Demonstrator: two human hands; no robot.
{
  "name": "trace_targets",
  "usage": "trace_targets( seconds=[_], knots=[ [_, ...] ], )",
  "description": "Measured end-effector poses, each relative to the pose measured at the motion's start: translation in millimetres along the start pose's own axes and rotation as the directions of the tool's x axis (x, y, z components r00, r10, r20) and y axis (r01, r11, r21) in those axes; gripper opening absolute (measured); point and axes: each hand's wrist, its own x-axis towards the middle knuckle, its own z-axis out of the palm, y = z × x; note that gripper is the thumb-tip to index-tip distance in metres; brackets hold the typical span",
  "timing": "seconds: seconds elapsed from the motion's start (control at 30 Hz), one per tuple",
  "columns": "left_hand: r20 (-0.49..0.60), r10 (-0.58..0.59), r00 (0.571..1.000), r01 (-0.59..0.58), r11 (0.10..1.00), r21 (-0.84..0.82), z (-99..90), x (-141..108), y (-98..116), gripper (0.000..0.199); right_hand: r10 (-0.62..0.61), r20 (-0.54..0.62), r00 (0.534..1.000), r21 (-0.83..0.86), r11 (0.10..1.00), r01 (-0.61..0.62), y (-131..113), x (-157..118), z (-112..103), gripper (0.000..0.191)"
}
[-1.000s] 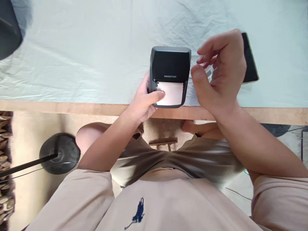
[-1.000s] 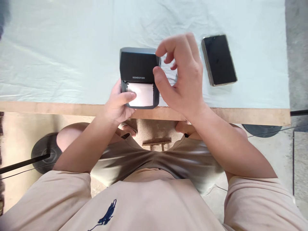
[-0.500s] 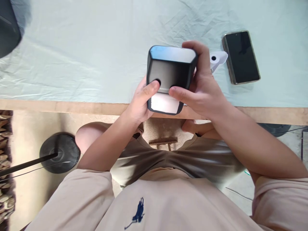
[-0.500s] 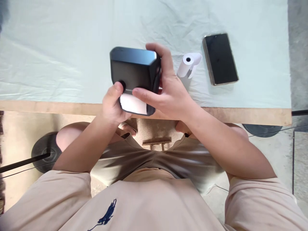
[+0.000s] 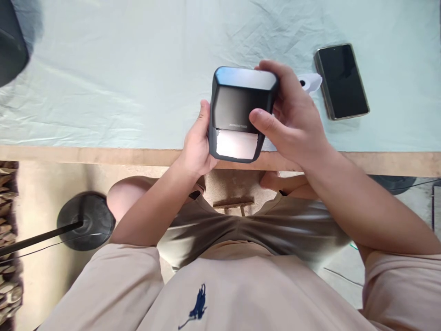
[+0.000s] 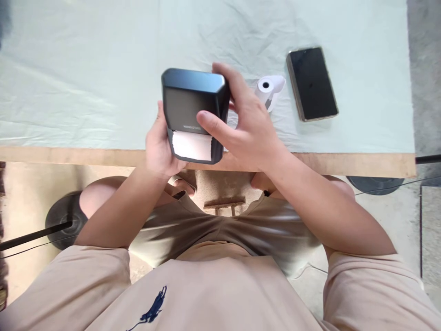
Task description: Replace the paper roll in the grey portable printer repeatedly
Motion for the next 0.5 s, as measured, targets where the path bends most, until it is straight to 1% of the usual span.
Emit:
trace_targets(
  seconds=[0.1, 0.2, 0.27, 0.33, 0.37, 0.43, 0.47, 0.5],
  knots=[
    [-0.027, -0.023, 0.999, 0.024, 1.000, 0.020, -3.5, 1.6, 0.0, 0.061, -0.041, 0.015, 0.999, -0.026, 0.999, 0.041, 2.8, -1.4, -5.8, 0.077],
    [-0.020, -0.025, 0.999, 0.026, 0.999, 0.020, -9.1, 4.5, -0.6, 0.053, -0.056, 0.083, 0.995, -0.075, 0.995, 0.063, 5.4, -1.9, -12.9, 0.091],
    [-0.031, -0.004, 1.000, 0.004, 1.000, 0.016, -10.2, 5.7, -0.3, 0.046, -0.060, 0.114, 0.992, -0.115, 0.991, 0.073, 3.1, -1.2, -17.3, 0.093],
    [-0.018, 0.008, 1.000, -0.008, 1.000, -0.003, -9.6, 5.5, 0.5, 0.046, -0.080, 0.105, 0.991, -0.182, 0.978, 0.098, -4.1, -0.1, -20.4, 0.091],
    [0.011, 0.002, 1.000, -0.002, 1.000, -0.012, -9.2, 5.0, 0.8, 0.050, -0.098, 0.071, 0.993, -0.230, 0.967, 0.112, -9.3, 0.2, -21.3, 0.088],
    [0.072, -0.025, 0.997, 0.025, 1.000, -0.003, -9.5, 3.8, 0.6, 0.061, -0.149, -0.053, 0.987, -0.334, 0.935, 0.123, -20.7, 0.3, -21.7, 0.079],
    [0.089, -0.036, 0.995, 0.035, 0.999, 0.017, -10.4, 3.4, 0.1, 0.062, -0.184, -0.130, 0.974, -0.375, 0.919, 0.123, -26.0, -0.1, -21.3, 0.073],
    [0.094, -0.037, 0.995, 0.033, 0.999, 0.041, -11.6, 3.2, -0.7, 0.060, -0.214, -0.207, 0.955, -0.403, 0.908, 0.116, -30.6, -0.8, -20.6, 0.068]
  ],
)
